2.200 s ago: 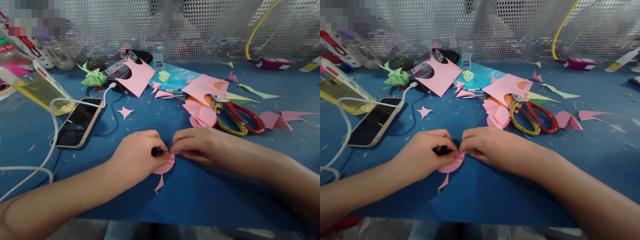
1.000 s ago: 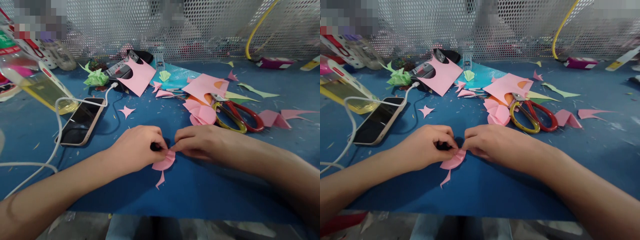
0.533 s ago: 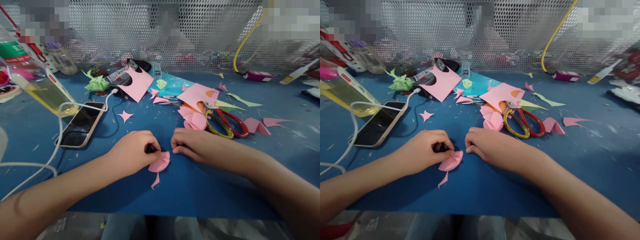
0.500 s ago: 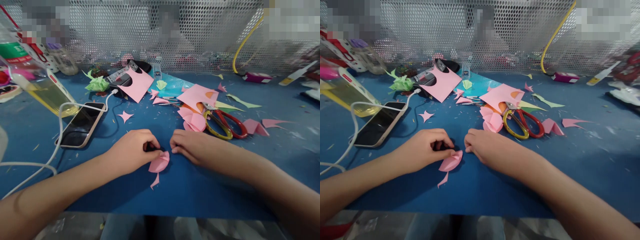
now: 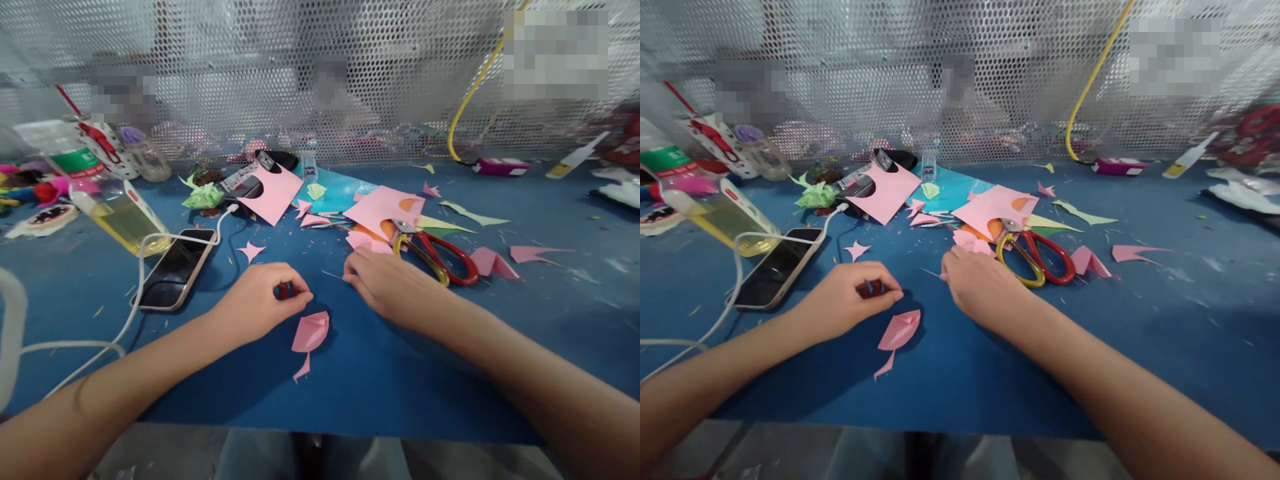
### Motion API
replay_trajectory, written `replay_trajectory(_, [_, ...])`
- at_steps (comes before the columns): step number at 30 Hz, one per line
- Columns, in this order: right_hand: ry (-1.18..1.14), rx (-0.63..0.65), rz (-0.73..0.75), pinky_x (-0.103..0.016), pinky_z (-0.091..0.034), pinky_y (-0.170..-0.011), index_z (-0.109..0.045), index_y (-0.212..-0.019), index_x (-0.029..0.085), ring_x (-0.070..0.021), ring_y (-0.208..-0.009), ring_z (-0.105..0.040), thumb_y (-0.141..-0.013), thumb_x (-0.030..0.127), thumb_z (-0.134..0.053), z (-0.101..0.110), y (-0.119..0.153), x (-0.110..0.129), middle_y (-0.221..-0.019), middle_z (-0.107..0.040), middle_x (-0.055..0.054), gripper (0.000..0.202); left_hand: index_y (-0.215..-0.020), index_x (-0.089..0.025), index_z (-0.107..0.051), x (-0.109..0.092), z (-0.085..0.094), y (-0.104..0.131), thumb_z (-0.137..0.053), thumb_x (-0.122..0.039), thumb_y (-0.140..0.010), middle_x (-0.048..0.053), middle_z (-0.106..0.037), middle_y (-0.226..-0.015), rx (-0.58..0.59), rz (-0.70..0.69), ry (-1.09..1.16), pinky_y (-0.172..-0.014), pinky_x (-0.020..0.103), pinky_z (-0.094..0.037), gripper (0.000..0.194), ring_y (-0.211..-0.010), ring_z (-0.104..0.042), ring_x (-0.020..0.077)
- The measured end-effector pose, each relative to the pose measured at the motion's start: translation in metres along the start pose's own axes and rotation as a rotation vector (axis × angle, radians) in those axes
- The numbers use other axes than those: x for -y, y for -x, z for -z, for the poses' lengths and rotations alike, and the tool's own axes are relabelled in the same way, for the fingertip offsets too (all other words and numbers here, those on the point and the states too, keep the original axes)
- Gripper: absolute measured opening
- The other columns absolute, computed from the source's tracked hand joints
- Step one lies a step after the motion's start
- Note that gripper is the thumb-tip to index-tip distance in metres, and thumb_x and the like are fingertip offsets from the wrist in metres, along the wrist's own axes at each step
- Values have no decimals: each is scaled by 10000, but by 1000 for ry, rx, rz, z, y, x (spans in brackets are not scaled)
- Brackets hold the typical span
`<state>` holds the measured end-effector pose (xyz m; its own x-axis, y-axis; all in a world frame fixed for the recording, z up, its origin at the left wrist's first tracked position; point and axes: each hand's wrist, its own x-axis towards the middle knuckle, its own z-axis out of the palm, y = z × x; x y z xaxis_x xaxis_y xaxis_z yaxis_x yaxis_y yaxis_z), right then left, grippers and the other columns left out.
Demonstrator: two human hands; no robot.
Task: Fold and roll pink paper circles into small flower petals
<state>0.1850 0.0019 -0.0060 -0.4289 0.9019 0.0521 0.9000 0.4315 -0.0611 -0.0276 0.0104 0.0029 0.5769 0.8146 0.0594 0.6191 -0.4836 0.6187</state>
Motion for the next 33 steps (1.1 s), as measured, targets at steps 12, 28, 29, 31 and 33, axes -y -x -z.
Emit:
replay_trajectory(12, [-427, -189, 36, -291, -407, -667, -584, -848, 163, -173, -748, -544, -862, 304, -429, -8, -4, 8, -830, -608, -60, 209, -657, -170, -648, -35, 7, -21, -548, -246, -696, 34, -621, -596, 410, 92, -291, -450, 236, -294, 131, -490, -497, 135])
replay_trajectory(28, [-996, -318, -80, -225, -448, -635, -568, -763, 180, -118, -690, -561, -813, 267, -533, -1, -1, 27, -718, -600, 4, 106, -939, -172, -629, -6, -9, -16, -677, -309, -709, 24, -697, -811, -365, 91, 731, -637, 191, -468, 272, -737, -619, 115])
replay_trajectory(29, [-980, -336, -90, -218, -446, -626, -569, -770, 180, -116, -684, -562, -811, 253, -535, 0, -1, 26, -714, -601, 6, 90, -944, -177, -637, -6, -8, -16, -687, -307, -700, 24, -700, -820, -344, 99, 737, -635, 185, -465, 281, -738, -616, 111])
replay_trajectory(31, [-950, -363, -84, -206, -447, -627, -574, -788, 184, -109, -680, -568, -810, 240, -539, 2, 0, 24, -720, -610, 10, 70, -934, -186, -660, -5, -6, -15, -687, -311, -700, 22, -703, -815, -295, 106, 740, -619, 180, -464, 267, -704, -604, 98])
replay_trajectory(33, [-916, -389, -63, -197, -450, -636, -583, -804, 193, -105, -683, -575, -809, 238, -546, 3, 1, 23, -728, -620, 15, 58, -899, -197, -686, -5, -5, -14, -669, -325, -715, 17, -701, -788, -269, 96, 732, -599, 179, -469, 225, -668, -588, 90])
